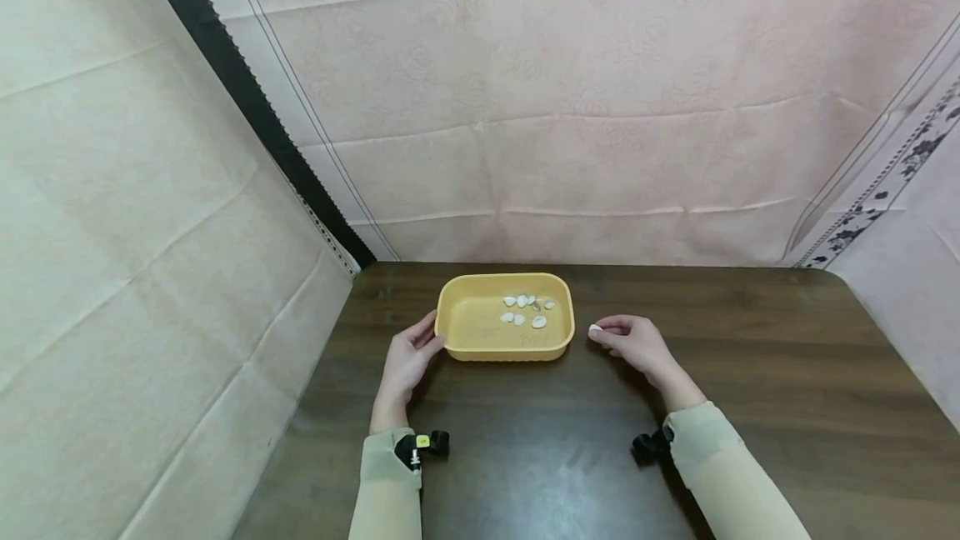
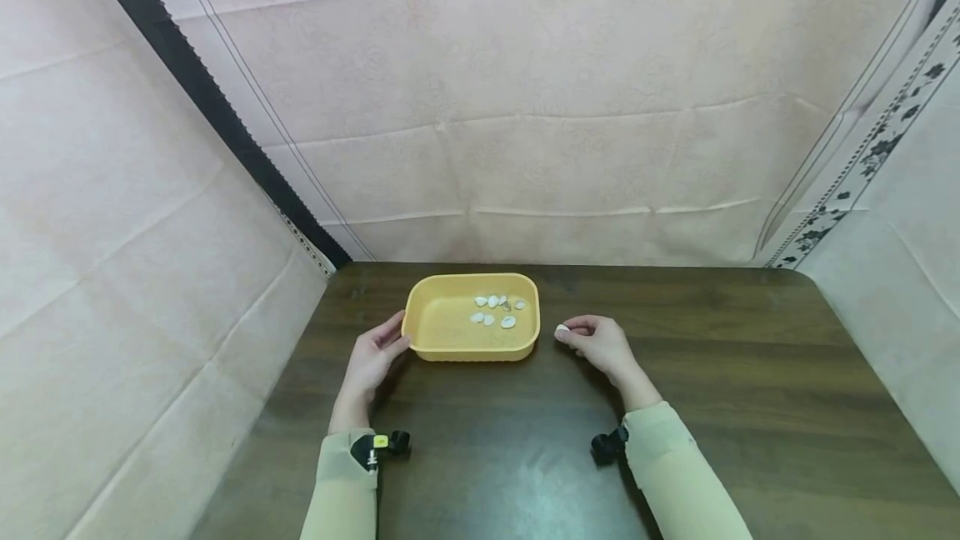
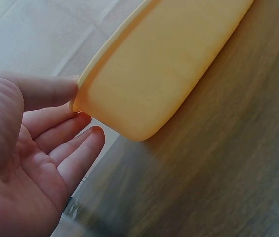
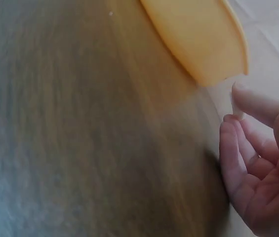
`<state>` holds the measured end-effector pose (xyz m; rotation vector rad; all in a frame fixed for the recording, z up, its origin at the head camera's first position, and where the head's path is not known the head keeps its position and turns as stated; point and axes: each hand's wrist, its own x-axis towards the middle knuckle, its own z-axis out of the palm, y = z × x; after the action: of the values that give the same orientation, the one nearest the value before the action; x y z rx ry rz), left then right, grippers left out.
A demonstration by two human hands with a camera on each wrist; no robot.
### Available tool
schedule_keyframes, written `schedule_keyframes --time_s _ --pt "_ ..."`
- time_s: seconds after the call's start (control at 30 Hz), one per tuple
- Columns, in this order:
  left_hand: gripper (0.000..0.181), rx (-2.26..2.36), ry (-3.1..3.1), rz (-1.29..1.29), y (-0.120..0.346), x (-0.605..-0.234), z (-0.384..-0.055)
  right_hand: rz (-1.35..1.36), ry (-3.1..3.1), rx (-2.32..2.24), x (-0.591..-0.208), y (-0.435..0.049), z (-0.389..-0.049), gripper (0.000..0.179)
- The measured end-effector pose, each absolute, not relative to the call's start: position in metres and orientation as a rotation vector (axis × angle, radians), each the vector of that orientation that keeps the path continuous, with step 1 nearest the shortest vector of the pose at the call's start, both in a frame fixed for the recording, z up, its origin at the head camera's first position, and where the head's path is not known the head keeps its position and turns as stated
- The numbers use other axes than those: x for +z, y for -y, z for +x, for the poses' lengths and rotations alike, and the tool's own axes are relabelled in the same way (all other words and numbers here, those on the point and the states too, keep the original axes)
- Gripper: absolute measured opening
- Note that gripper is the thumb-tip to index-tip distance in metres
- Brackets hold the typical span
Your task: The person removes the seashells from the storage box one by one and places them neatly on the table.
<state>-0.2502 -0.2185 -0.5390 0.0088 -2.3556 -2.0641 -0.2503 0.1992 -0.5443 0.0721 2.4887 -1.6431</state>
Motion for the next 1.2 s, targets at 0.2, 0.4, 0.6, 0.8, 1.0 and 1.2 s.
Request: schedule_keyframes --time_s 0.2,0.4,0.6,0.8,1.0,1.2 --pt "0.054 -2.079 2.336 -0.013 0.2186 -0.5413 -0.2507 0.112 -2.507 -1.587 -0.5484 -0.2018 -0.2527 0.05" --pt "0.054 -2.063 2.349 -0.02 0.217 -0.5409 -0.2515 0.111 -2.582 -1.506 -0.5504 -0.2013 -0.2523 0.046" --pt "0.054 -2.045 2.373 0.003 0.2161 -0.538 -0.2503 0.102 -2.692 -1.395 -0.5519 -0.1988 -0.2544 0.041" --pt "0.054 -2.047 2.366 -0.027 0.216 -0.5389 -0.2504 0.104 -2.744 -1.345 -0.5528 -0.1982 -0.2553 0.039" --pt "0.055 -2.039 2.364 -0.014 0.2162 -0.5394 -0.2506 0.111 -2.738 -1.362 -0.5519 -0.1976 -0.2549 0.038" --pt "0.055 -2.057 2.358 -0.012 0.2181 -0.5407 -0.2495 0.082 -2.723 -1.383 -0.5529 -0.1961 -0.2563 0.041"
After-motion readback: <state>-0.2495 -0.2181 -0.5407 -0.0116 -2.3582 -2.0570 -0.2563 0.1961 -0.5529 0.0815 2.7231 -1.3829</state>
